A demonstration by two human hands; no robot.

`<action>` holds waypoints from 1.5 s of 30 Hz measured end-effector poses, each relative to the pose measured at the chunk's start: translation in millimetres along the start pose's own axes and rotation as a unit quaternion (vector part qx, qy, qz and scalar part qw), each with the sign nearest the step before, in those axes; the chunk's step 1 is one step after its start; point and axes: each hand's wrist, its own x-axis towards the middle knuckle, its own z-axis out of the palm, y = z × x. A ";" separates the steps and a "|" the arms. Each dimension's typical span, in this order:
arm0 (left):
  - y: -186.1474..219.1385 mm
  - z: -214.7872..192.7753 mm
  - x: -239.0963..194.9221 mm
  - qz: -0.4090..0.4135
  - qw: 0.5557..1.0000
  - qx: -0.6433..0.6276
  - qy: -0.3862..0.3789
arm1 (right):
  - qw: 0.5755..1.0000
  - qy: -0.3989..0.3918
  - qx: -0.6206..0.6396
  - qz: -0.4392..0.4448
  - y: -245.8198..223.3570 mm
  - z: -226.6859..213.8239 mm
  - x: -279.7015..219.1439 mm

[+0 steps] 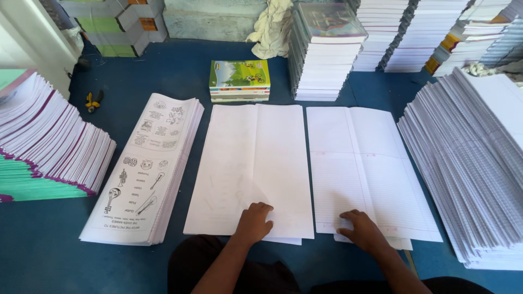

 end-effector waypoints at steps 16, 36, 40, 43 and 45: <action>10.5 -5.6 1.2 -0.023 1.000 -0.012 0.004 | 0.981 0.023 -0.090 -0.168 -19.1 13.5 4.6; 17.0 3.4 -1.7 -0.027 0.999 0.020 0.022 | 0.970 0.096 0.218 -0.041 11.0 11.6 19.5; 22.5 10.8 -0.6 -0.026 0.998 0.039 0.037 | 0.963 0.091 0.255 0.003 11.4 8.4 17.1; 24.9 17.6 0.7 -0.041 0.996 0.061 0.058 | 0.960 0.074 0.267 0.040 11.9 3.8 13.3; 26.5 20.6 1.0 -0.044 0.994 0.073 0.063 | 0.958 0.086 0.270 0.039 11.4 1.6 11.1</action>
